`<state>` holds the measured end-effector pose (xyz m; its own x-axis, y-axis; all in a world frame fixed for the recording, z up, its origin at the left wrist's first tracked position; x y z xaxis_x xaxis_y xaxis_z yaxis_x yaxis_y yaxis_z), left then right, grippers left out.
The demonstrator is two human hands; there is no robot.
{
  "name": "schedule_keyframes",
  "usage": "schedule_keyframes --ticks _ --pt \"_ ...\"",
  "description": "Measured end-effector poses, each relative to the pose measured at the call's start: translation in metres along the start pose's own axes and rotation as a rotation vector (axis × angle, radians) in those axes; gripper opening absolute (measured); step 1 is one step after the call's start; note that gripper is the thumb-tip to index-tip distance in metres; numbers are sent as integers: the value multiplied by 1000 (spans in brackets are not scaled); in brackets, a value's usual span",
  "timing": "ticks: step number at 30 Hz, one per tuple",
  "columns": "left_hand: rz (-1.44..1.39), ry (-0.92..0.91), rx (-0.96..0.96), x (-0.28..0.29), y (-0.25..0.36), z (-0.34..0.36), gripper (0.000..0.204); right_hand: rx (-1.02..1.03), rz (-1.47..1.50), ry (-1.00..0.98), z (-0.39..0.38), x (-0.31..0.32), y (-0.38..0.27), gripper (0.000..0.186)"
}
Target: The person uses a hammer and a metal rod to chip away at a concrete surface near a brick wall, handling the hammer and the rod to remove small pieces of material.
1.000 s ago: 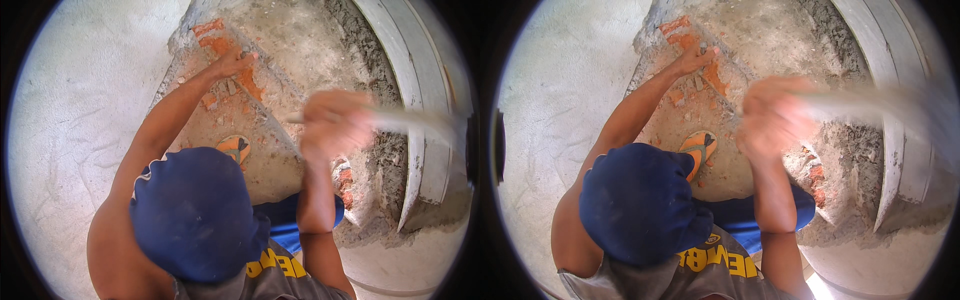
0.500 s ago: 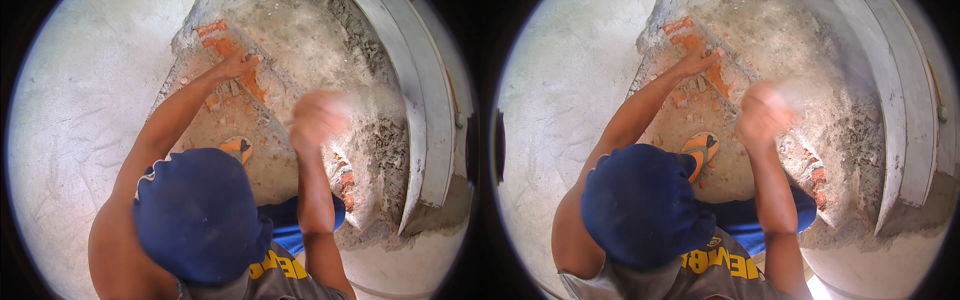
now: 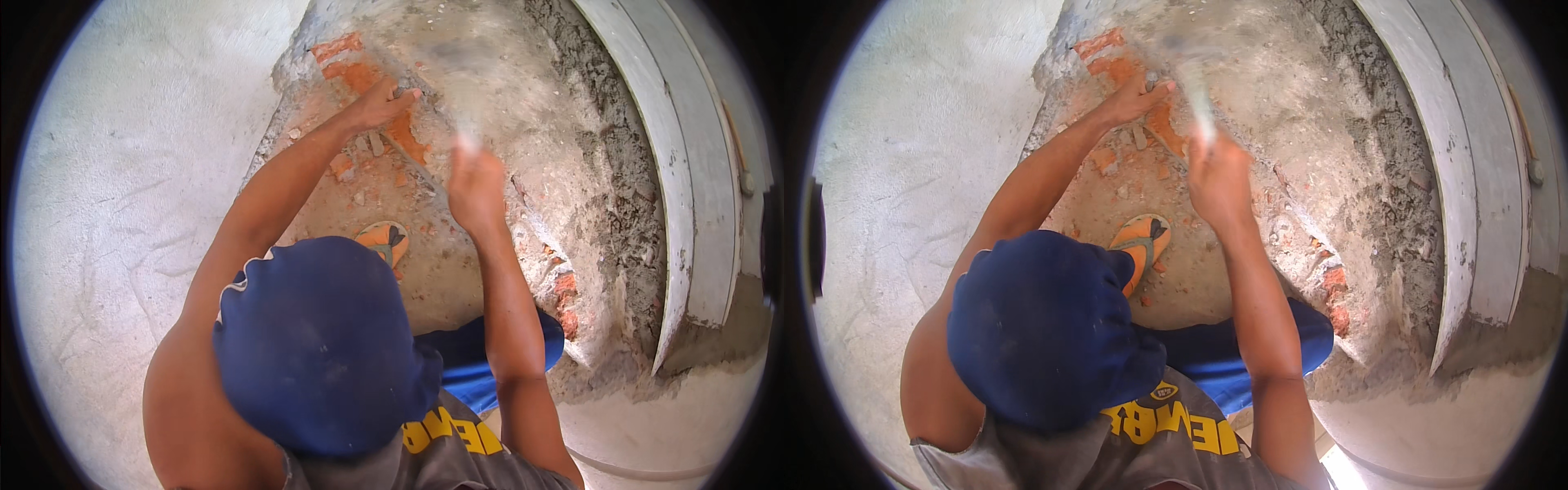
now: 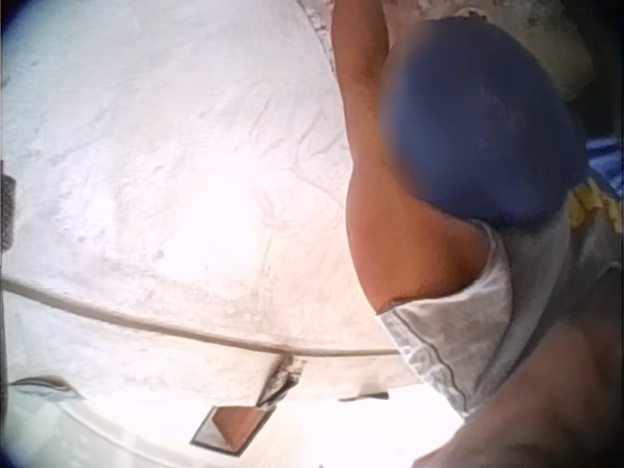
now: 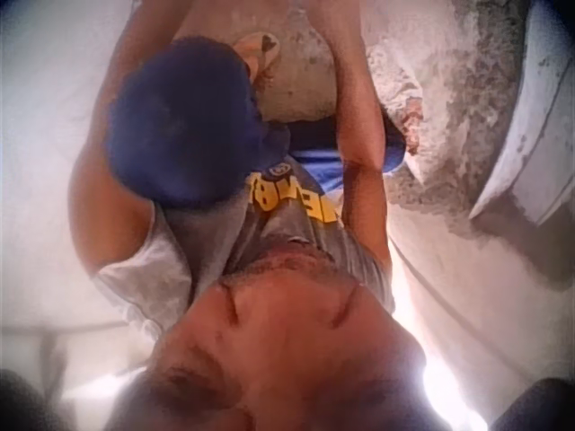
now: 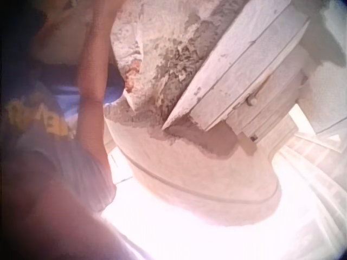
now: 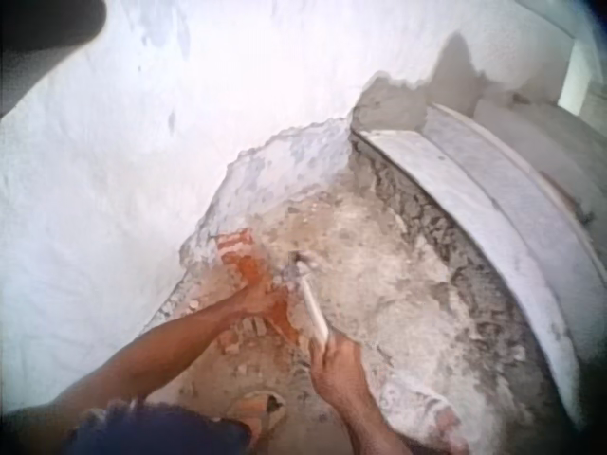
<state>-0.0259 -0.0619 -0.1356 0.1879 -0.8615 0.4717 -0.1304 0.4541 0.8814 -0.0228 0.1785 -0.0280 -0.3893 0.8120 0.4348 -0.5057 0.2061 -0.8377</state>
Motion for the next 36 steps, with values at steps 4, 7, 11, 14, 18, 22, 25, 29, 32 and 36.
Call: schedule_keyframes --ticks 4,7,11,14,18,22,25,29,32,36 --pt "30 98 5 15 -13 -12 60 -339 -165 -206 6 7 -21 41" --pt "48 -111 173 9 -23 -3 57 -125 220 44 14 43 -75 40" --pt "51 26 145 7 -10 -3 52 302 510 223 16 40 -76 39" --pt "22 110 14 11 2 -5 51 2 53 -39 3 -6 -36 34" --pt "-107 188 -41 19 -8 -15 50 -315 -19 -183 -16 -22 13 41" --pt "-328 290 152 61 -75 -51 47 -383 14 -124 -49 10 29 44" --pt "-465 305 281 97 -112 -88 48 -401 24 -121 -79 28 37 45" --pt "36 427 278 86 -49 -83 52 -467 101 -61 -108 39 63 45" --pt "-417 440 82 69 -38 -57 51 -535 154 -58 -111 33 70 45" --pt "-526 508 -59 46 -22 -21 50 -527 187 -88 -108 24 62 44"
Point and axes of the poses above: each hand's wrist, its own z-axis towards the middle knuckle, its own x-axis out of the back of the hand, y = z × x, the point moved 6 cm from there along z, towards the middle knuckle, and after that the axes turned 2 degrees about z, right-handed, at the moved point
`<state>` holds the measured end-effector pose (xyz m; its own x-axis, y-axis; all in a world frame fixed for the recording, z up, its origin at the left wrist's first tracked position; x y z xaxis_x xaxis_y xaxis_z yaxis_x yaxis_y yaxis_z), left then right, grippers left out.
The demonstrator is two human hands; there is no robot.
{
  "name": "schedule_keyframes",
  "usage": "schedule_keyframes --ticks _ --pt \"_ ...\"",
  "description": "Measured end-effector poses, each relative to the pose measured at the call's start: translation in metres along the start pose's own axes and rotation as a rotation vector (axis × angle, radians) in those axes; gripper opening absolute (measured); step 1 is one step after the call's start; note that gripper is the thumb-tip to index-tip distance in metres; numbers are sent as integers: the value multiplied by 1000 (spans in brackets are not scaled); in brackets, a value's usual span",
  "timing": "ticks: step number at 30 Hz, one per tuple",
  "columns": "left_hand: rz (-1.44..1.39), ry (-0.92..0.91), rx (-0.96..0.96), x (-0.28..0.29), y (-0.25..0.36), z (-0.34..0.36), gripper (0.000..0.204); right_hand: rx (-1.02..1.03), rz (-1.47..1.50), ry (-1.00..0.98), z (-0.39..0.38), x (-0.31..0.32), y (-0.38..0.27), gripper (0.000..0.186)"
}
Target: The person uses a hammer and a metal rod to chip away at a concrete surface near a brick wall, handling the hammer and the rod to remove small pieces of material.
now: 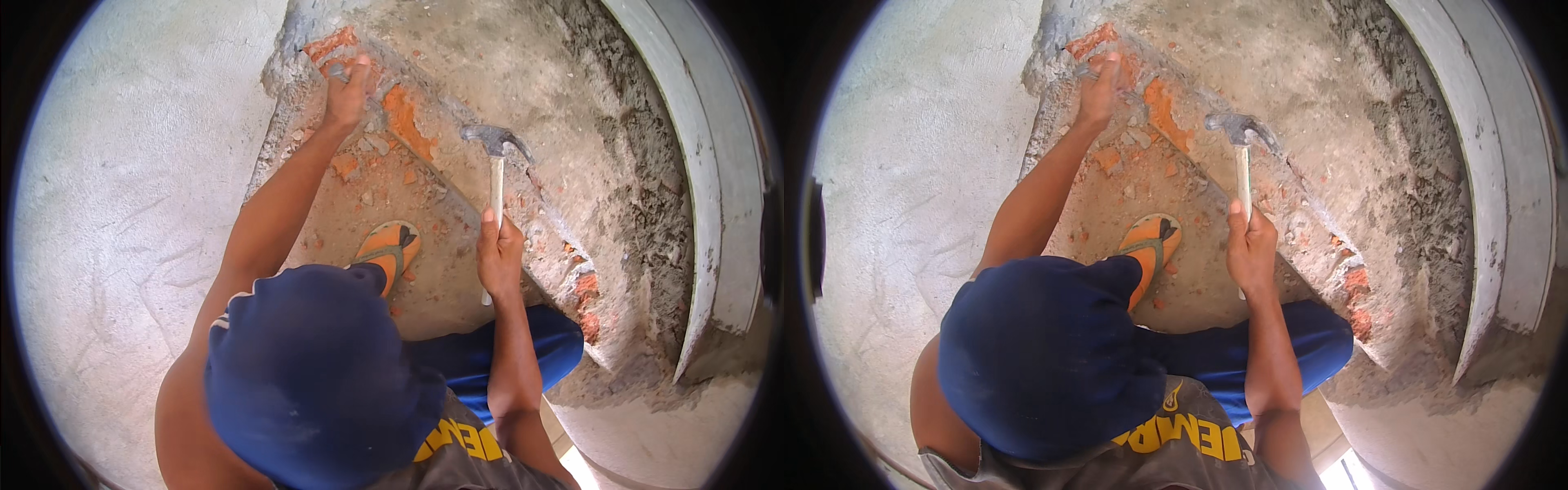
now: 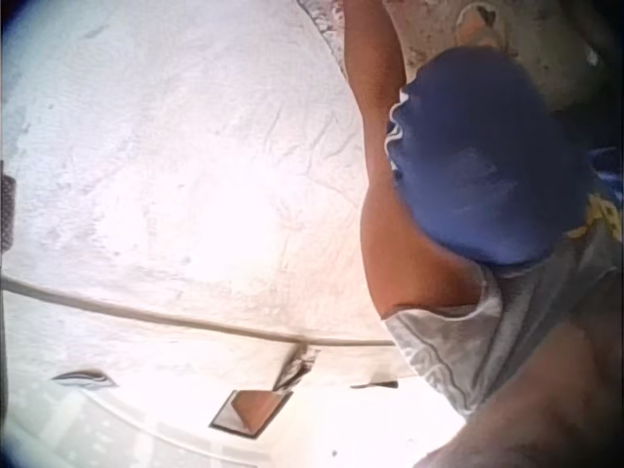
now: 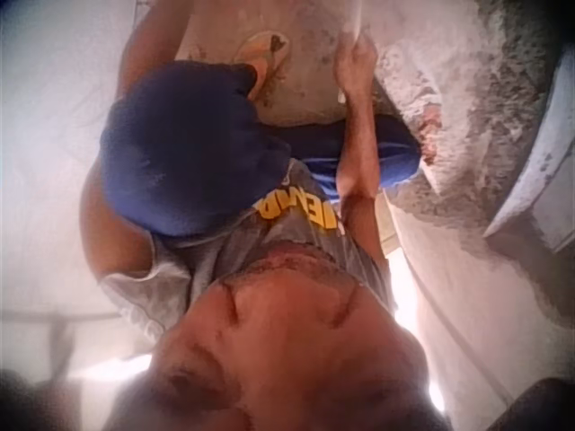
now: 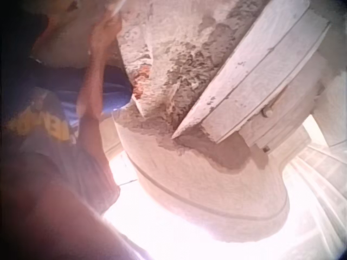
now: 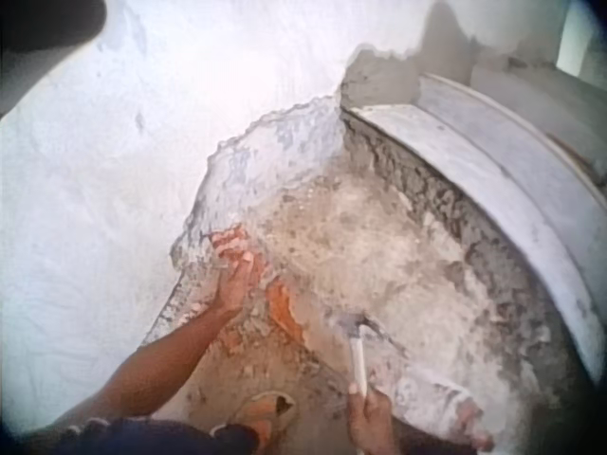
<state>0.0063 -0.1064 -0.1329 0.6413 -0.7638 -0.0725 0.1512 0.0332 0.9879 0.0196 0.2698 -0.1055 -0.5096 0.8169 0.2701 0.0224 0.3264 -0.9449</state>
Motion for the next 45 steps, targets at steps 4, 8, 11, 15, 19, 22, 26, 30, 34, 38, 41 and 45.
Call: schedule_keyframes --ticks 4,8,11,15,19,22,26,30,34,38,41,45 --pt "30 141 -51 0 2 3 51 20 -17 -36 -2 -2 4 44" --pt "-365 118 -73 0 17 7 53 -3 30 -35 0 -4 5 45" --pt "-369 121 -120 0 26 8 53 38 55 -26 1 -10 8 47" --pt "-135 94 16 -2 22 0 52 65 19 -25 -1 -11 12 46" --pt "232 322 42 17 8 -15 51 119 4 -48 -2 -15 7 45" --pt "-130 214 64 -6 16 -24 52 107 -13 -19 -2 -4 8 46" --pt "-200 155 -136 1 24 1 54 22 4 -83 3 -9 -15 43" --pt "-14 144 -163 -3 21 11 57 196 -2 -136 17 -10 -69 41" --pt "315 -23 -142 -23 33 15 62 600 22 -45 22 -2 -172 44" --pt "484 -151 -53 -28 39 28 63 747 176 89 14 2 -240 43" --pt "569 -212 6 -37 34 42 63 763 -82 24 42 -15 -227 37" --pt "574 -155 -82 -33 20 59 59 398 -487 -147 88 -55 -196 36"
Point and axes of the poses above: each hand's wrist, its own z-axis towards the middle knuckle, its own x-axis out of the back of the hand, y = z × x, the point moved 6 cm from there along z, towards the middle knuckle, and after that the axes turned 2 degrees about z, right-handed, at the moved point
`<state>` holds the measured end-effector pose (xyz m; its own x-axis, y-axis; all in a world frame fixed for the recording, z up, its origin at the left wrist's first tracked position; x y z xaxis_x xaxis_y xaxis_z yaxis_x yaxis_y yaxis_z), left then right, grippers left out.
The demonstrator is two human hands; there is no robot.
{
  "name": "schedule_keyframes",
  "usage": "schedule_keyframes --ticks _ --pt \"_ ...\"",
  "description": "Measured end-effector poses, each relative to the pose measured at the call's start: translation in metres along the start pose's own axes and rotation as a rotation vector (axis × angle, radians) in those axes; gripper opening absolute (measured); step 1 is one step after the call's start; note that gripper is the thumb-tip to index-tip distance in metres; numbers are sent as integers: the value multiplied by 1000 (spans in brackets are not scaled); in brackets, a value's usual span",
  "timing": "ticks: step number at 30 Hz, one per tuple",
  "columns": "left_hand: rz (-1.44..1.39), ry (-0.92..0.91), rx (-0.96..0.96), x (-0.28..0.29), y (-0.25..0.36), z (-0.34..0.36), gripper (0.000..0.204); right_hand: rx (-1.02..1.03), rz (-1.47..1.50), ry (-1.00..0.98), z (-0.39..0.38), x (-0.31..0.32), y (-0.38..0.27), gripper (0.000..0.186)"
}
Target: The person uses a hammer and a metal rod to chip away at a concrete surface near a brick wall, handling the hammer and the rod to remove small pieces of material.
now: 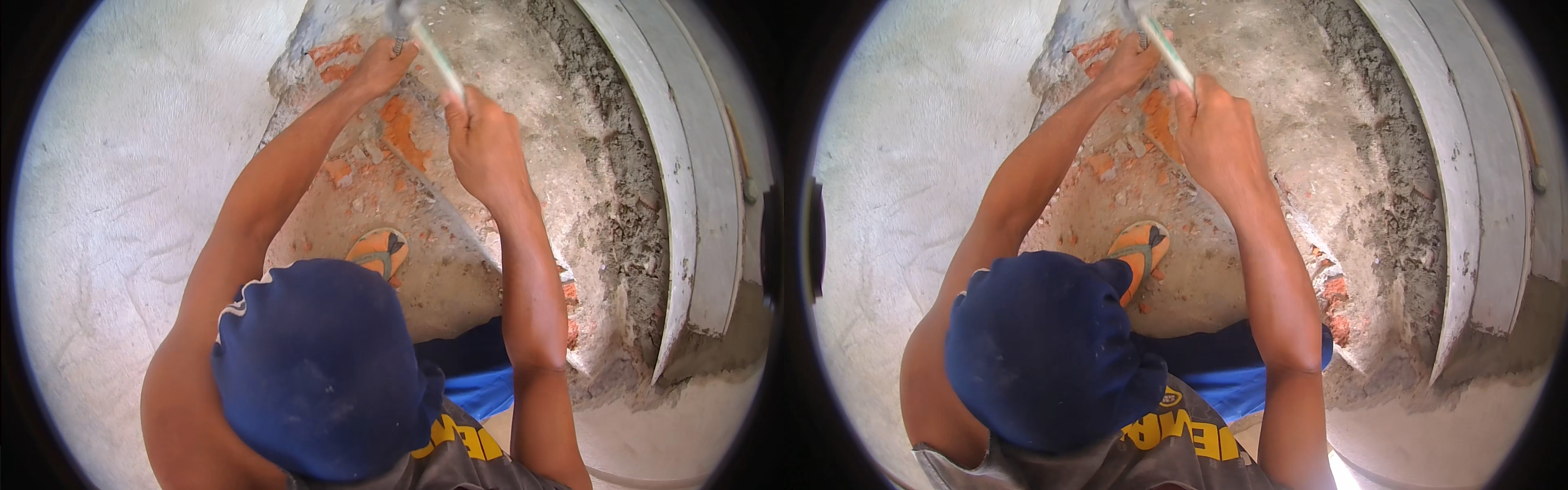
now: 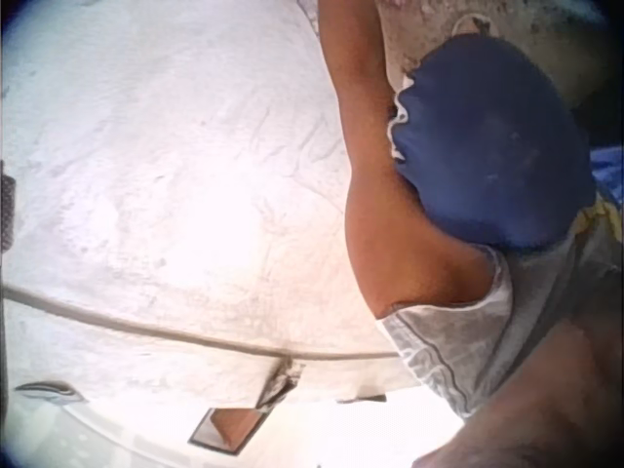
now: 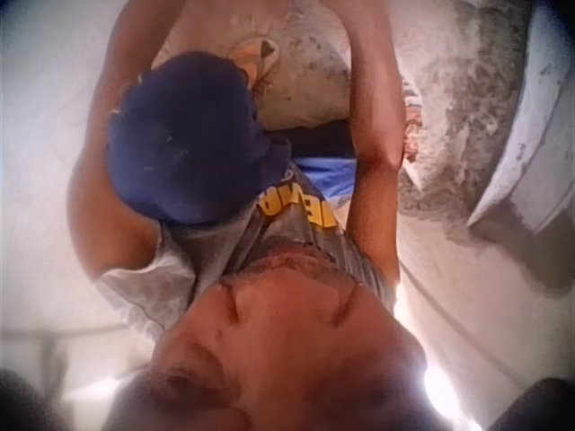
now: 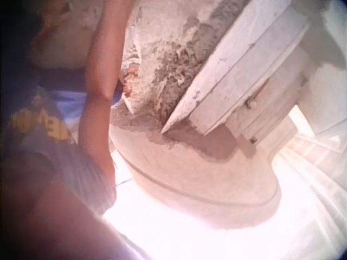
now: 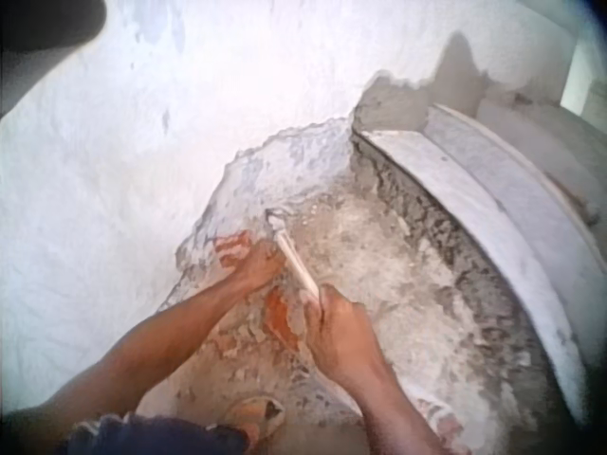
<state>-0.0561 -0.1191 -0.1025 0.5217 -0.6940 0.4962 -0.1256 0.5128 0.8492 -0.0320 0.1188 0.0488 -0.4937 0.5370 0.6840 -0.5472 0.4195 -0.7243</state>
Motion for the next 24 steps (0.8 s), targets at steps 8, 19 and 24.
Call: schedule_keyframes --ticks 8,19,24 --pt "-11 43 108 10 3 9 56 381 273 338 -13 77 -67 36" --pt "-68 -101 165 6 41 -8 62 -11 -28 94 18 43 -13 42" --pt "-58 3 184 0 0 2 59 588 334 539 10 100 -72 46"
Point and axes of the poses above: each hand's wrist, its own z-axis towards the middle knuckle, its own x-axis out of the back of the hand, y = z × x, the point moved 6 cm from there along z, towards the middle knuckle, and after that the axes turned 2 degrees about z, right-handed, at the moved point
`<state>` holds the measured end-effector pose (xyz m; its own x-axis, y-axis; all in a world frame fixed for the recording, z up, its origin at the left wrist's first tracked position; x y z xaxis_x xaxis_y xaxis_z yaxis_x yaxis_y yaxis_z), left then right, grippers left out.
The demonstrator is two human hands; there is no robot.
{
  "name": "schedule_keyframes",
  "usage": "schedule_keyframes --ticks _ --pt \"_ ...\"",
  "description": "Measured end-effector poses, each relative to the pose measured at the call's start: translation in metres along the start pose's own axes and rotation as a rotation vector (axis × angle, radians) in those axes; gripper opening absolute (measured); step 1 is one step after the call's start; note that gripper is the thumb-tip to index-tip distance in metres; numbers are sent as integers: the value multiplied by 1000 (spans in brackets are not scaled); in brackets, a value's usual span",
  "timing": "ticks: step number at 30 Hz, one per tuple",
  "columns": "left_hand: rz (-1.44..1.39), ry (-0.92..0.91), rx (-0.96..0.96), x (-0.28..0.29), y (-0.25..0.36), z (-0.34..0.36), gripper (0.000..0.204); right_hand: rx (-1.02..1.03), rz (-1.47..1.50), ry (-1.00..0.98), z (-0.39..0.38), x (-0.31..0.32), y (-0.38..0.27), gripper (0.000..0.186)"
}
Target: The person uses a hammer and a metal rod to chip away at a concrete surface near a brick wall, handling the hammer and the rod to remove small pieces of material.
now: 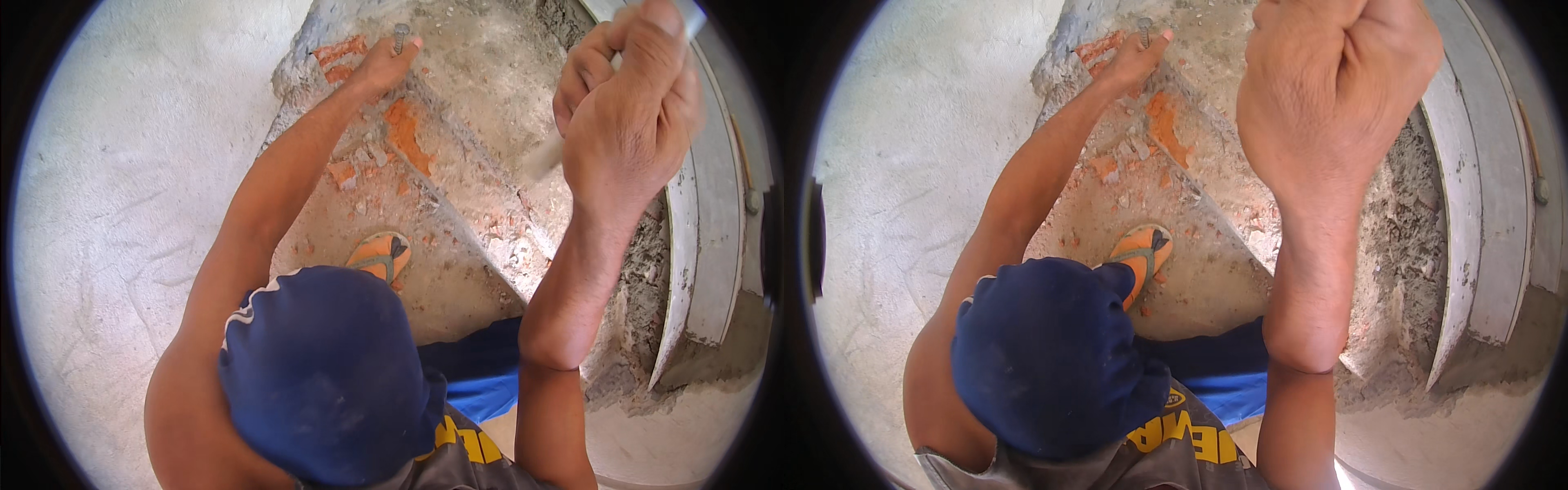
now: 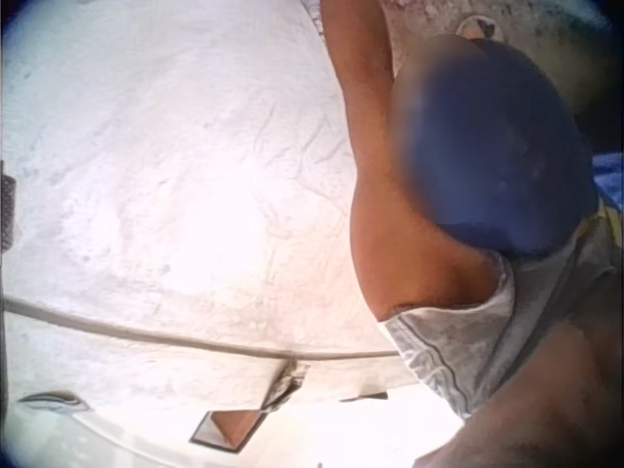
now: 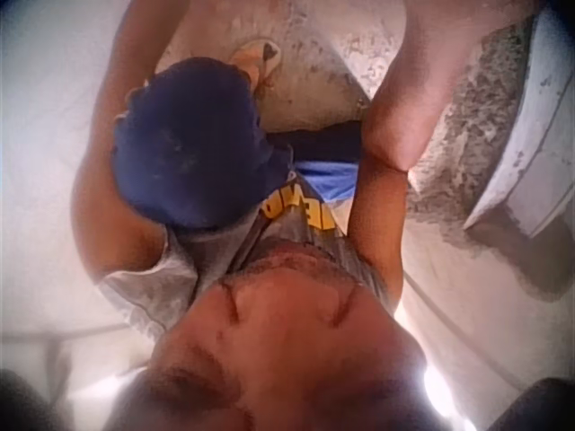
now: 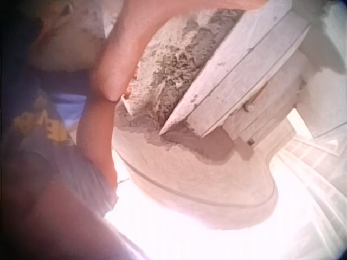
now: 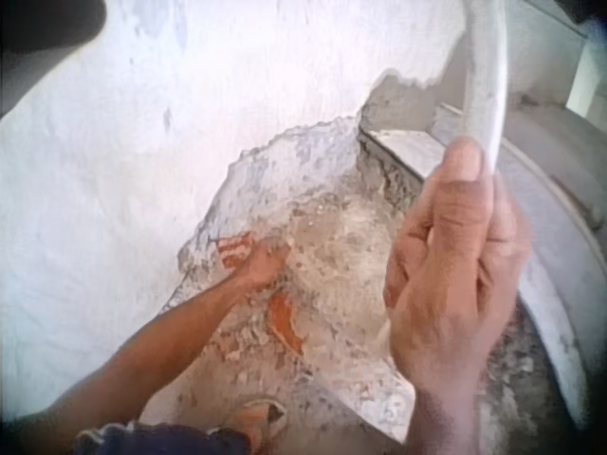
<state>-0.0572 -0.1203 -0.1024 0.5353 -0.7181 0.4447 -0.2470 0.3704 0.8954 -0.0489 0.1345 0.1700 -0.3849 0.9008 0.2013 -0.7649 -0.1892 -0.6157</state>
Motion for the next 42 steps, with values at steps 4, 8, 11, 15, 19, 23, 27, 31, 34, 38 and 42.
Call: schedule_keyframes --ticks 4,8,11,15,19,23,27,31,34,38,42 --pt "58 -178 77 -12 23 -6 68 -333 -329 -257 -54 -19 57 36" --pt "59 76 -124 9 9 1 61 -583 -421 -557 -55 -35 69 40" --pt "42 32 -55 3 5 -9 62 -254 -295 -199 -11 -2 -1 36" --pt "-4 18 -23 -3 12 -14 62 -203 -252 -167 -24 -3 13 30" --pt "23 -45 -26 0 7 -7 61 -450 -382 -432 -73 -32 72 35" --pt "15 45 -111 -7 13 -23 55 -693 -341 -507 -60 -26 61 38" --pt "-36 -13 -74 -2 -4 -8 54 -182 -50 -33 6 14 -38 33" --pt "31 -6 -55 -7 -5 -1 49 198 -342 124 -7 10 -19 33" --pt "3 16 -87 -13 2 -2 50 -387 -418 -372 -81 -29 80 36" --pt "36 -52 -78 -11 1 -14 55 -709 -387 -486 -61 -21 57 42" --pt "7 -55 -34 -3 1 -8 58 -326 293 9 -4 22 -19 33"
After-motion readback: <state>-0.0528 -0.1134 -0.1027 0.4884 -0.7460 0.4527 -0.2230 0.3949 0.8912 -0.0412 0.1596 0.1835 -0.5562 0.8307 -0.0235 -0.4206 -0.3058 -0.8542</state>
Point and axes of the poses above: each hand's wrist, its own z-axis towards the middle knuckle, its own x-axis out of the back of the hand, y = z × x, the point moved 6 cm from there along z, towards the middle knuckle, and after that the axes turned 2 degrees about z, right-handed, at the moved point
